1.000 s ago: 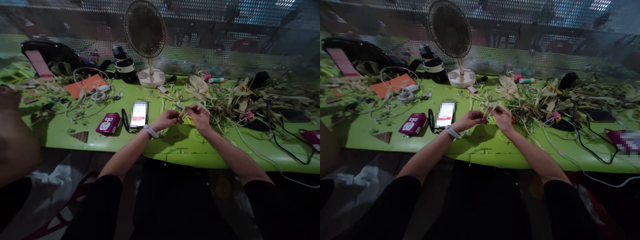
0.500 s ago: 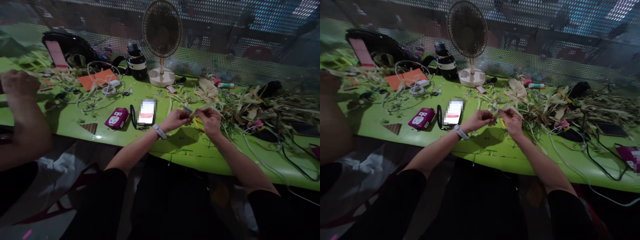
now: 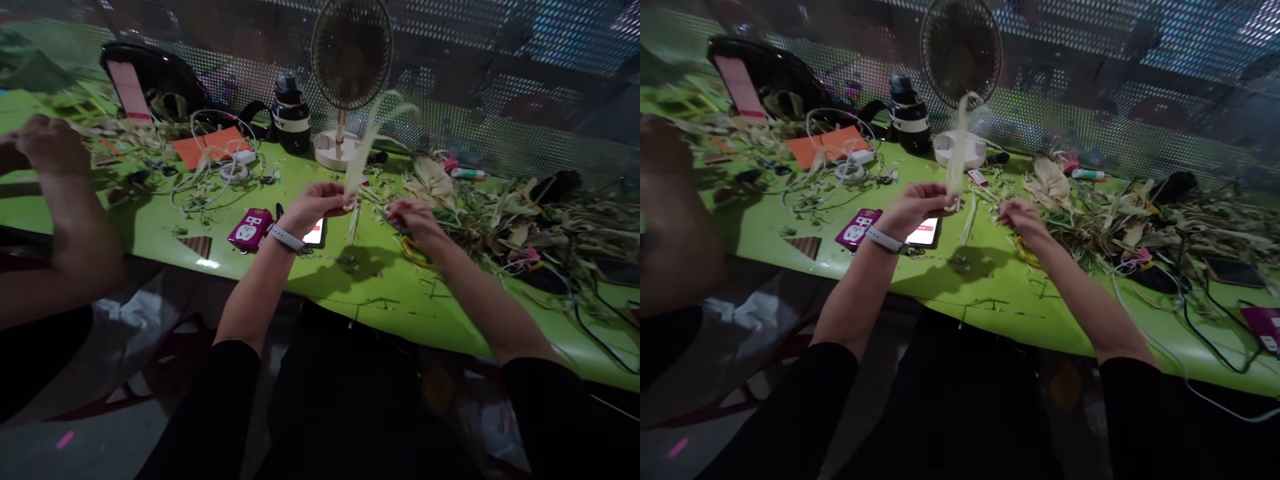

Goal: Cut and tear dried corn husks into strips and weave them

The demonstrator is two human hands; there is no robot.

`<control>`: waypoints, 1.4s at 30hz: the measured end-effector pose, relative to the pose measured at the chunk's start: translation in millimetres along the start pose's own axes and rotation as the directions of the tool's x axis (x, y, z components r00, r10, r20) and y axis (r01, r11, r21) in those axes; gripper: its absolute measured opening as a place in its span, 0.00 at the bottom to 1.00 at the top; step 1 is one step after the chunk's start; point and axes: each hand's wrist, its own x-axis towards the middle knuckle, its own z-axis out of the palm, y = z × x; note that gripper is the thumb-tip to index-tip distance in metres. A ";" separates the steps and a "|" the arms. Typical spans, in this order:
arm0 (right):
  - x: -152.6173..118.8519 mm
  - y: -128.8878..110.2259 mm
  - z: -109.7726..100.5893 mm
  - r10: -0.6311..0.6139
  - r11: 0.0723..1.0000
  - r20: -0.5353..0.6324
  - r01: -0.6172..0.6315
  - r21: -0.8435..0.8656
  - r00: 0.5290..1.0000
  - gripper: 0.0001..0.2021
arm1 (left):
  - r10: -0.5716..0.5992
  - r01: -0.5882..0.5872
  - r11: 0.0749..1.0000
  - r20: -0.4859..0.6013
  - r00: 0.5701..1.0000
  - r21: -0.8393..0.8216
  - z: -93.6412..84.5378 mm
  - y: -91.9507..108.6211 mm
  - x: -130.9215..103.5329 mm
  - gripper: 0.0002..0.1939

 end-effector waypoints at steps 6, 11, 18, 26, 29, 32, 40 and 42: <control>1.7 9.6 59.3 0.037 0.734 0.168 0.087 -0.673 0.985 0.16 | -0.009 -0.004 0.998 -0.193 0.981 -0.067 -31.8 -27.0 0.6 0.13; 8.4 8.9 64.5 -0.001 0.727 0.222 0.153 -0.669 0.975 0.07 | -0.034 0.024 0.997 -0.147 0.988 -0.067 -32.6 -31.0 -3.3 0.15; -18.7 5.9 25.2 -0.297 0.879 0.010 0.278 -0.388 0.955 0.07 | -0.058 0.058 0.998 0.008 0.998 -0.014 14.5 -40.8 -0.2 0.14; -41.9 11.5 -13.3 -0.175 0.984 -0.151 0.175 -0.010 0.973 0.07 | -0.046 0.061 0.994 0.157 0.987 -0.096 76.8 -64.1 17.0 0.19; -44.5 16.9 -21.9 -0.106 0.976 -0.135 0.129 0.175 0.985 0.13 | -0.072 0.091 0.991 0.179 0.981 -0.100 82.7 -68.5 22.1 0.19; -47.1 23.1 -23.3 -0.084 0.963 -0.154 0.120 0.241 0.985 0.16 | -0.168 0.184 0.981 0.222 0.960 -0.053 81.8 -71.9 23.7 0.19; -53.3 26.2 -23.8 -0.071 0.954 -0.181 0.119 0.274 0.981 0.13 | -0.149 0.157 0.987 0.163 0.975 -0.036 73.8 -71.3 19.1 0.20; -54.2 24.4 -24.0 0.011 0.960 -0.159 0.034 0.280 0.987 0.13 | -0.104 0.110 0.993 0.156 0.982 -0.031 75.8 -71.2 17.1 0.19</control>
